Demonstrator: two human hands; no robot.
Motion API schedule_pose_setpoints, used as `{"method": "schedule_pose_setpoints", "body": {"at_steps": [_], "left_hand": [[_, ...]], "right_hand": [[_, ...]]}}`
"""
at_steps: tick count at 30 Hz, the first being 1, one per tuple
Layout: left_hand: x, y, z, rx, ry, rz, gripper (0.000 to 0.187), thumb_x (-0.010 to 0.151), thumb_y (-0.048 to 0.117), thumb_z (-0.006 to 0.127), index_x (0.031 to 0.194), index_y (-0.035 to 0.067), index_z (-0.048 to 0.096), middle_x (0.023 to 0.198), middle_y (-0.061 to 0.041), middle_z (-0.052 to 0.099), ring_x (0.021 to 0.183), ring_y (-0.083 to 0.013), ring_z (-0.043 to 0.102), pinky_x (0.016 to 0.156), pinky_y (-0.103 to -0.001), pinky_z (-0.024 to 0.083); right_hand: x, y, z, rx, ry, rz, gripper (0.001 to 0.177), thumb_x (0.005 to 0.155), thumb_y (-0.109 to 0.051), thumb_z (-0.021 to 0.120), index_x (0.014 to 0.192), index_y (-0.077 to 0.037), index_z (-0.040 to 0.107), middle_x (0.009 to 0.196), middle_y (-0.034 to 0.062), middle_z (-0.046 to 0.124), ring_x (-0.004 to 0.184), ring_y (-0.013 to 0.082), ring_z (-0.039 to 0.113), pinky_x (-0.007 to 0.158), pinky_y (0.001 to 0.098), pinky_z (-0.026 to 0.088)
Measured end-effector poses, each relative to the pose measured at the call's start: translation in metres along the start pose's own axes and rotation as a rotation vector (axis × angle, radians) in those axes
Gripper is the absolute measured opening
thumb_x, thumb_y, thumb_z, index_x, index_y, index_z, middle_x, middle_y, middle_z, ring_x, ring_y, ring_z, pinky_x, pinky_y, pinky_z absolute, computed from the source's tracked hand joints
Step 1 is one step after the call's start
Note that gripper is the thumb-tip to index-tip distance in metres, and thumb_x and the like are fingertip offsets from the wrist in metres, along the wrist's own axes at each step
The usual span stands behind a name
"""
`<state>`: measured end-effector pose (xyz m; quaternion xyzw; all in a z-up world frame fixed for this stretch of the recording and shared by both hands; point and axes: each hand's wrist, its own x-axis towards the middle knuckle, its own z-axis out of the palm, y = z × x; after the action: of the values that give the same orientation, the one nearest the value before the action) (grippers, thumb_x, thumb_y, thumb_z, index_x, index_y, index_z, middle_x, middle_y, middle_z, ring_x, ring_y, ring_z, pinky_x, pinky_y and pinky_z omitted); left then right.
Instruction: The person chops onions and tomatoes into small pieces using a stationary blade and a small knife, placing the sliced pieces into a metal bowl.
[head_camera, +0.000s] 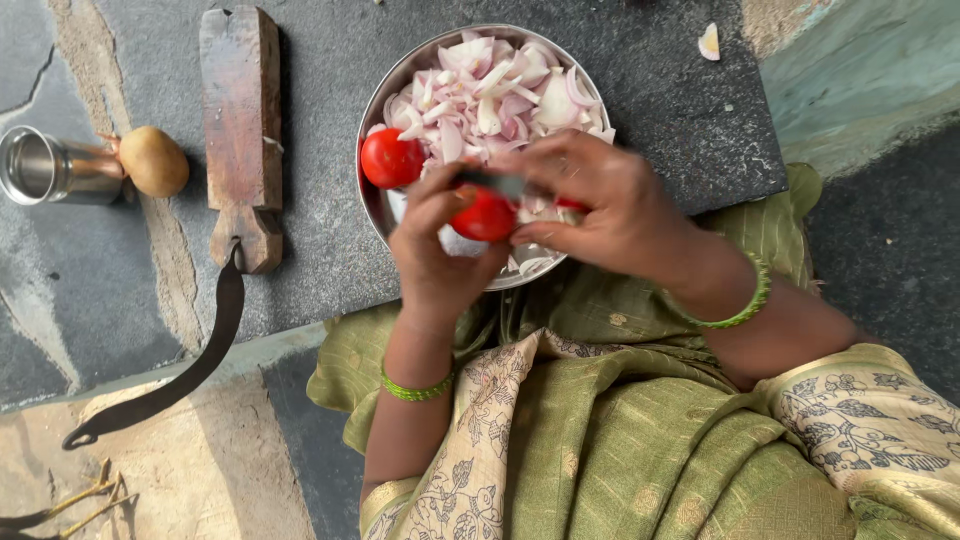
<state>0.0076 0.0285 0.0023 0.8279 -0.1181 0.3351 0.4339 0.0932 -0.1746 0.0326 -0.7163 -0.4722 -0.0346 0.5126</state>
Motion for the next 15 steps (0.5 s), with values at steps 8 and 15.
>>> {"method": "schedule_pose_setpoints", "body": {"at_steps": [8,15], "left_hand": [[-0.001,0.004,0.002,-0.063,-0.114,-0.076,0.065,0.074,0.005,0.096,0.121,0.009,0.051,0.138,-0.019,0.064,0.127,-0.0313,0.07,0.101,-0.039,0.062],[-0.011,0.014,0.02,-0.174,0.094,-0.068,0.07,0.075,0.005,0.096,0.121,0.014,0.043,0.133,-0.012,0.057,0.114,-0.0293,0.065,0.094,-0.038,0.062]], "right_hand": [[-0.006,-0.002,-0.005,0.009,-0.009,0.186,0.026,0.086,-0.011,0.086,0.102,-0.003,0.067,0.091,0.0045,0.069,0.081,0.012,0.072,0.068,0.0237,0.057],[-0.022,0.014,0.014,0.435,0.27,0.175,0.025,0.1,-0.012,0.081,0.101,-0.008,0.056,0.099,0.0073,0.073,0.085,0.0092,0.073,0.073,0.0231,0.061]]}}
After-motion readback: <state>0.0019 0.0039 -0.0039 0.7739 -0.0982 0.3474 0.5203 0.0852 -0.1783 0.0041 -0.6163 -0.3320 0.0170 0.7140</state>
